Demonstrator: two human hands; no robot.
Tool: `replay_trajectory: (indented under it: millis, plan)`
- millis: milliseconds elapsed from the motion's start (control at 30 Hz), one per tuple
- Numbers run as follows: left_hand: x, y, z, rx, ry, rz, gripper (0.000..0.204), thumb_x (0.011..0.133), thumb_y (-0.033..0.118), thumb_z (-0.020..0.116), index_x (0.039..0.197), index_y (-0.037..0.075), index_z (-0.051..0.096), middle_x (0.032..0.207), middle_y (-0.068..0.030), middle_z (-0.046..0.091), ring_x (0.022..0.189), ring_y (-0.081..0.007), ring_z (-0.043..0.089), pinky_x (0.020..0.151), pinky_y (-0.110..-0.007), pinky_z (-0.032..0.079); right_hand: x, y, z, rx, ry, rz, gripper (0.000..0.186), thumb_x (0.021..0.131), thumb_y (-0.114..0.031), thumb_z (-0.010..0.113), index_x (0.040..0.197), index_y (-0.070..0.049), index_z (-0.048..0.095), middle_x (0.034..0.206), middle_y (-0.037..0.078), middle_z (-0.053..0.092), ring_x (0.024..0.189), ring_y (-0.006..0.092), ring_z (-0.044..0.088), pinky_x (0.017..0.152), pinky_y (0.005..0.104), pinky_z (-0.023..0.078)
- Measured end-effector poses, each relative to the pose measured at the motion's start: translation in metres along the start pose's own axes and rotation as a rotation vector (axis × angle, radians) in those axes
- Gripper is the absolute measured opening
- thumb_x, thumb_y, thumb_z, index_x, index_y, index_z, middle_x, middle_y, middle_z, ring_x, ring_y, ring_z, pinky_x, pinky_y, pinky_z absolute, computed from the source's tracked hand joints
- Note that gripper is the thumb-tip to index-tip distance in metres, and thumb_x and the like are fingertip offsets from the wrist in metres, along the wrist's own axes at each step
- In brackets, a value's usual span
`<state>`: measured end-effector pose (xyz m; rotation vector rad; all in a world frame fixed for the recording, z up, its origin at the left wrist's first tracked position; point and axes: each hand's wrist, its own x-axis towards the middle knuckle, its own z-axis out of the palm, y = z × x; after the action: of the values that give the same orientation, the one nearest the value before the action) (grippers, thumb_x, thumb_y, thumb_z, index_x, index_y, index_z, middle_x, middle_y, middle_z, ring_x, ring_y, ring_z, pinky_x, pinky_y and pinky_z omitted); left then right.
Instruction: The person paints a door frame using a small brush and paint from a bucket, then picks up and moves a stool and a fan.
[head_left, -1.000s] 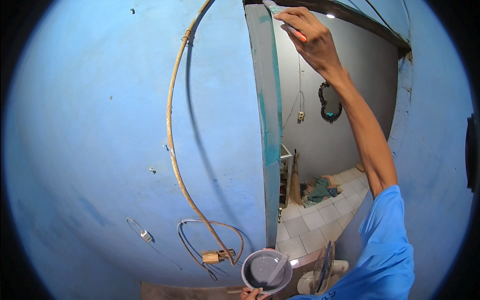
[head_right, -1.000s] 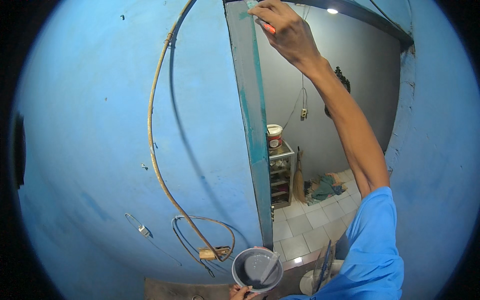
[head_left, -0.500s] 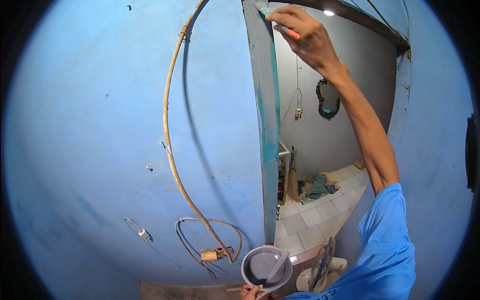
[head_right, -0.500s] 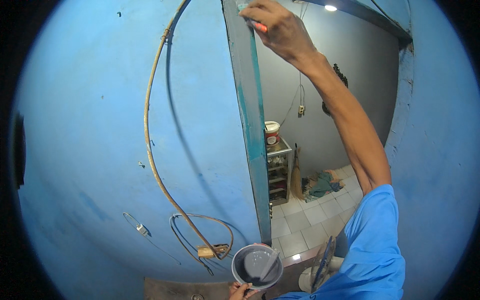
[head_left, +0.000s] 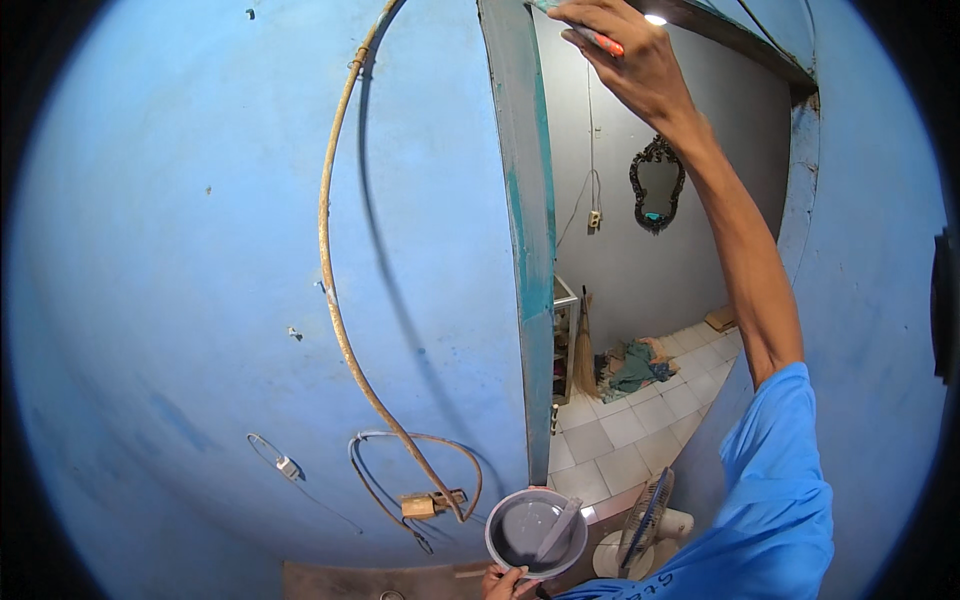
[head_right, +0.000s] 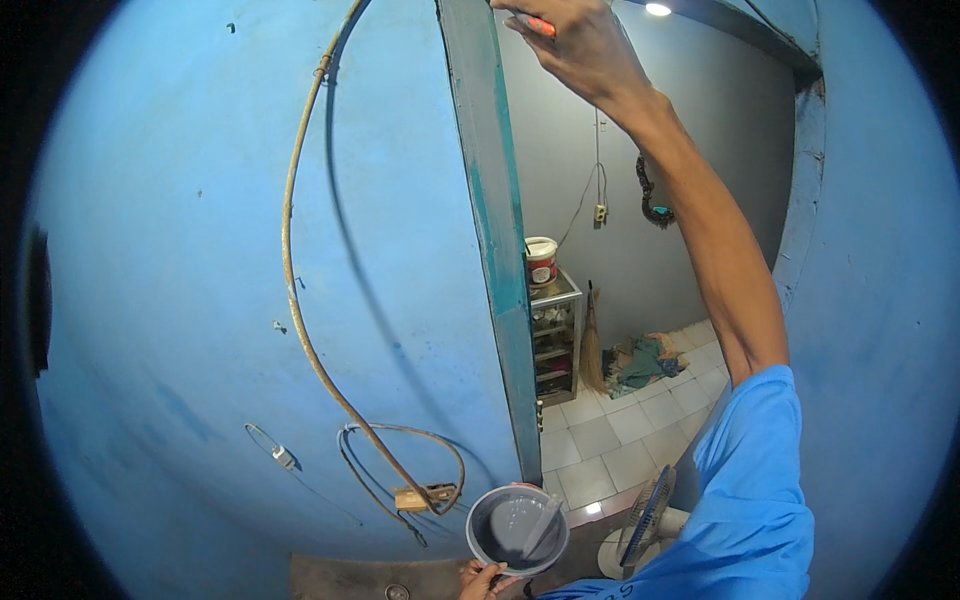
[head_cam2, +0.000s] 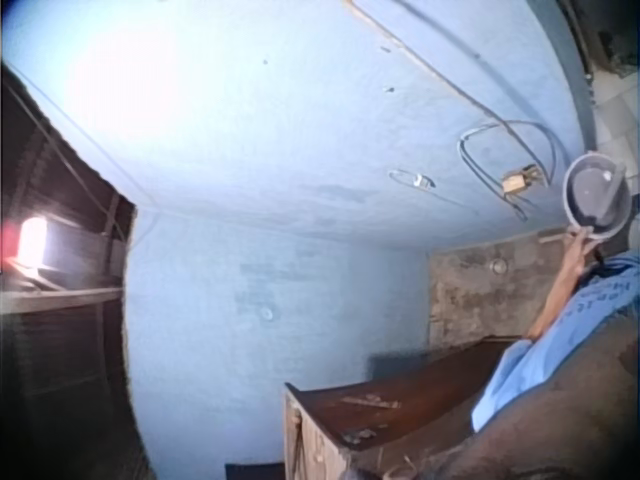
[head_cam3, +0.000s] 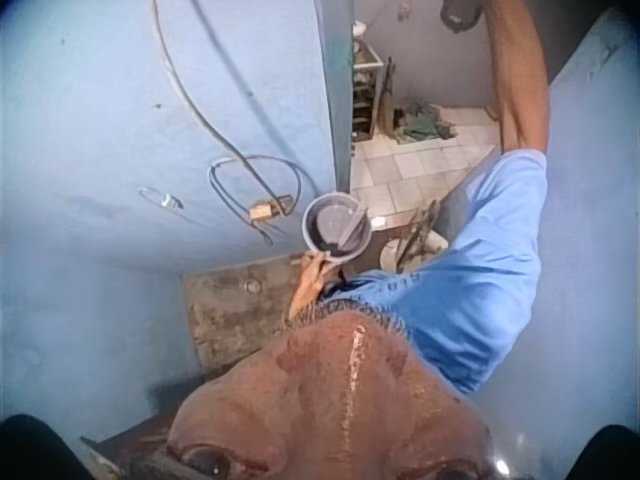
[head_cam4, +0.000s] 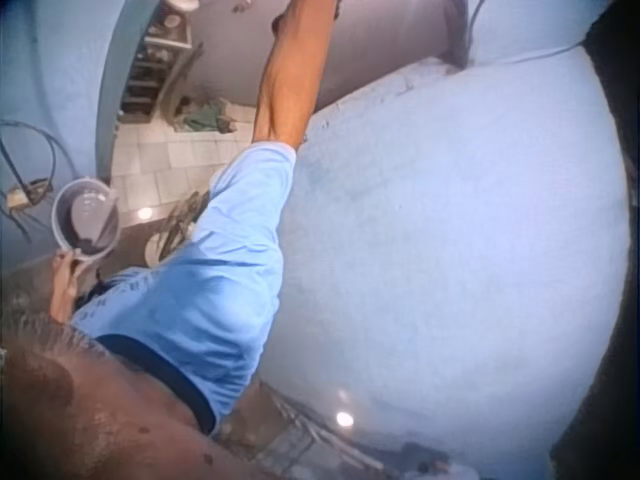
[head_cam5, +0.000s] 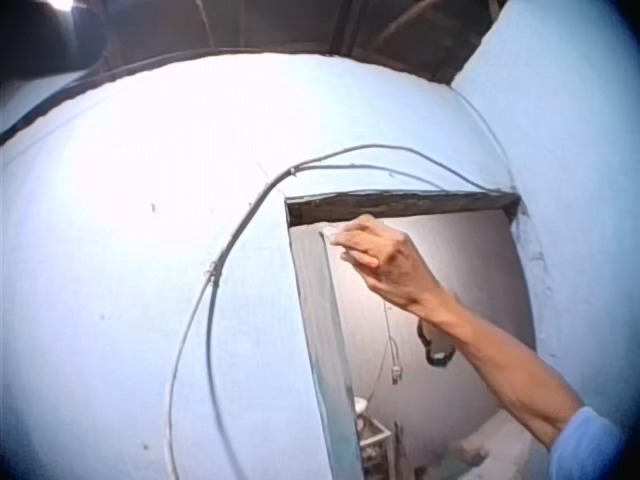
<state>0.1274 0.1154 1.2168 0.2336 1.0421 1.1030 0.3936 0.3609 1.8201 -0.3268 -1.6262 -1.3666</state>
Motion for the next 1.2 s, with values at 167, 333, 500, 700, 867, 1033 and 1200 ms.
replay_trajectory:
  millis: [167, 333, 500, 700, 867, 1033, 1200]
  plan:
    - [0.000, -0.005, -0.002, -0.004, 0.030, 0.013, 0.010, 0.095, 0.000, 0.058, 0.099, 0.004, 0.049, 0.095, -0.0110, 0.060, 0.089, -0.0268, 0.066, 0.078, -0.045, 0.064, -0.042, -0.022, -0.003, 0.068, -0.189, 0.049, 0.033, 0.084, -0.001, 0.070, 0.116, -0.010, 0.068, 0.109, 0.009, 0.068, 0.093, 0.0267, 0.069, 0.082, 0.0347, 0.058]
    - [0.005, -0.005, -0.003, 0.026, 0.048, -0.036, 0.011, 0.095, -0.001, 0.058, 0.099, 0.004, 0.049, 0.097, -0.0122, 0.061, 0.090, -0.0279, 0.067, 0.077, -0.048, 0.064, -0.091, -0.084, -0.037, 0.174, -0.339, 0.138, 0.027, 0.082, -0.003, 0.071, 0.109, -0.011, 0.068, 0.101, 0.007, 0.067, 0.086, 0.0247, 0.068, 0.078, 0.0348, 0.060]
    - [0.004, -0.002, 0.003, 0.048, 0.036, -0.028, 0.010, 0.094, -0.002, 0.057, 0.099, 0.004, 0.050, 0.098, -0.0131, 0.062, 0.090, -0.0289, 0.067, 0.077, -0.049, 0.064, -0.047, -0.042, -0.034, 0.043, -0.123, 0.036, 0.027, 0.086, -0.007, 0.070, 0.112, -0.009, 0.069, 0.103, 0.009, 0.069, 0.090, 0.0244, 0.069, 0.078, 0.0326, 0.060]
    - [-0.002, 0.000, 0.006, 0.046, 0.064, -0.048, 0.010, 0.094, -0.001, 0.058, 0.099, 0.004, 0.050, 0.095, -0.0124, 0.062, 0.086, -0.0285, 0.068, 0.076, -0.051, 0.064, -0.037, -0.026, -0.005, 0.161, 0.168, 0.217, 0.016, 0.089, -0.014, 0.069, 0.102, -0.005, 0.071, 0.091, 0.008, 0.071, 0.079, 0.0179, 0.068, 0.070, 0.0334, 0.057]
    - [0.004, -0.004, 0.000, 0.031, 0.037, -0.026, 0.010, 0.095, -0.001, 0.057, 0.099, 0.005, 0.051, 0.096, -0.0125, 0.063, 0.086, -0.0283, 0.068, 0.075, -0.050, 0.064, -0.068, -0.032, -0.003, 0.782, 0.297, 0.857, 0.026, 0.092, -0.016, 0.068, 0.112, 0.000, 0.069, 0.099, 0.013, 0.072, 0.092, 0.0223, 0.073, 0.082, 0.0305, 0.061]
    - [-0.003, 0.003, 0.002, 0.041, 0.076, -0.060, 0.010, 0.094, -0.001, 0.058, 0.099, 0.005, 0.051, 0.096, -0.0125, 0.064, 0.085, -0.0283, 0.069, 0.076, -0.050, 0.064, -0.088, -0.019, 0.000, 1.053, 0.486, 1.071, 0.030, 0.090, -0.017, 0.071, 0.109, 0.006, 0.068, 0.101, 0.017, 0.071, 0.089, 0.0228, 0.073, 0.081, 0.0283, 0.061]
    - [0.003, -0.001, -0.009, 0.031, 0.043, -0.019, 0.010, 0.094, -0.001, 0.057, 0.101, 0.004, 0.052, 0.097, -0.0128, 0.064, 0.089, -0.0285, 0.068, 0.078, -0.050, 0.064, -0.077, -0.024, -0.013, 0.483, 0.220, 0.657, 0.024, 0.092, -0.015, 0.068, 0.112, 0.000, 0.070, 0.110, 0.012, 0.069, 0.097, 0.0216, 0.070, 0.085, 0.0305, 0.060]
